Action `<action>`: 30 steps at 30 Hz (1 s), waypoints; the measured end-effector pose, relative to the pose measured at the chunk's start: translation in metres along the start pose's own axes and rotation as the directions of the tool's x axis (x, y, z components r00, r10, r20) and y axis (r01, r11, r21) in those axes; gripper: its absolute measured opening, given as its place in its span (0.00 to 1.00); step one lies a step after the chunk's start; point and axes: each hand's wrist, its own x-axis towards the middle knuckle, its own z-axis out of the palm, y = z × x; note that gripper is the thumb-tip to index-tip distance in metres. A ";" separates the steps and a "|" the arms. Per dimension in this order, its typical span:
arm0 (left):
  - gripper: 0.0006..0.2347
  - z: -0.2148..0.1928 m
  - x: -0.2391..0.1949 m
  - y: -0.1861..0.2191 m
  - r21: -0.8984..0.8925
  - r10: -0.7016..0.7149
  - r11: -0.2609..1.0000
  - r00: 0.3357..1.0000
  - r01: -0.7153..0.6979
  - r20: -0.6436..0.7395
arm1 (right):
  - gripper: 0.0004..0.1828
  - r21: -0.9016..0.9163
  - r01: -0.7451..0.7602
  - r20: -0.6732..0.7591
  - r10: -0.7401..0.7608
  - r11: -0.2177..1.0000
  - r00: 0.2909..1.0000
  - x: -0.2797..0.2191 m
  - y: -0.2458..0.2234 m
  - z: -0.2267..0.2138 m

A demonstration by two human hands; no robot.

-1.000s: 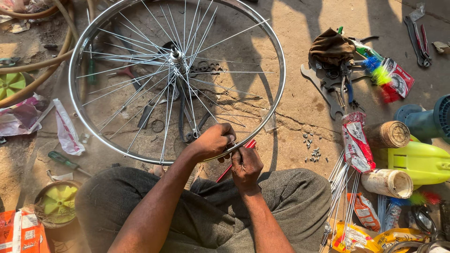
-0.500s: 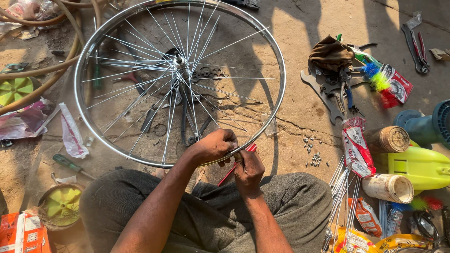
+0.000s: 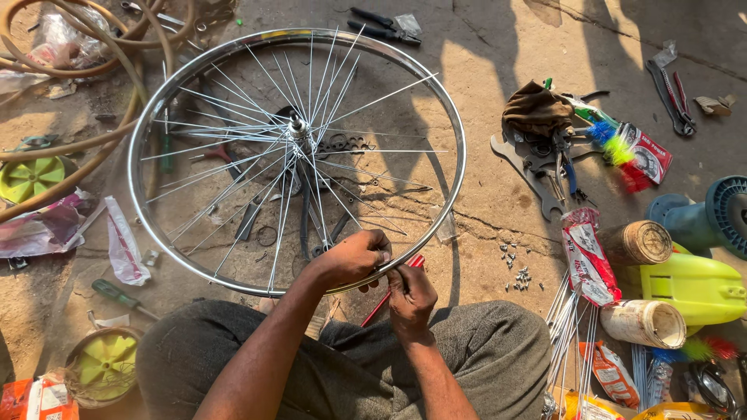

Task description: The person sits on the ground and uses a red spoke wrench to tighten and adjust the nipples on a bicycle wheel rim. The person repeatedly rotates the wheel and adjusts individual spokes to align the rim.

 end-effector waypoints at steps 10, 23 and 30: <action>0.16 0.013 0.011 0.000 0.191 -0.087 0.978 0.996 0.089 -0.017 | 0.07 -0.042 -0.007 -0.030 0.005 0.999 1.000 -0.003 0.007 0.002; 0.20 0.014 0.015 -0.003 0.213 -0.112 0.971 0.994 0.111 -0.009 | 0.06 0.004 -0.053 0.001 0.053 0.999 0.999 0.000 0.001 -0.002; 0.17 0.001 0.010 -0.002 0.104 -0.031 0.994 0.999 0.027 0.039 | 0.10 0.085 -0.099 -0.015 0.101 0.991 0.995 0.006 -0.010 -0.003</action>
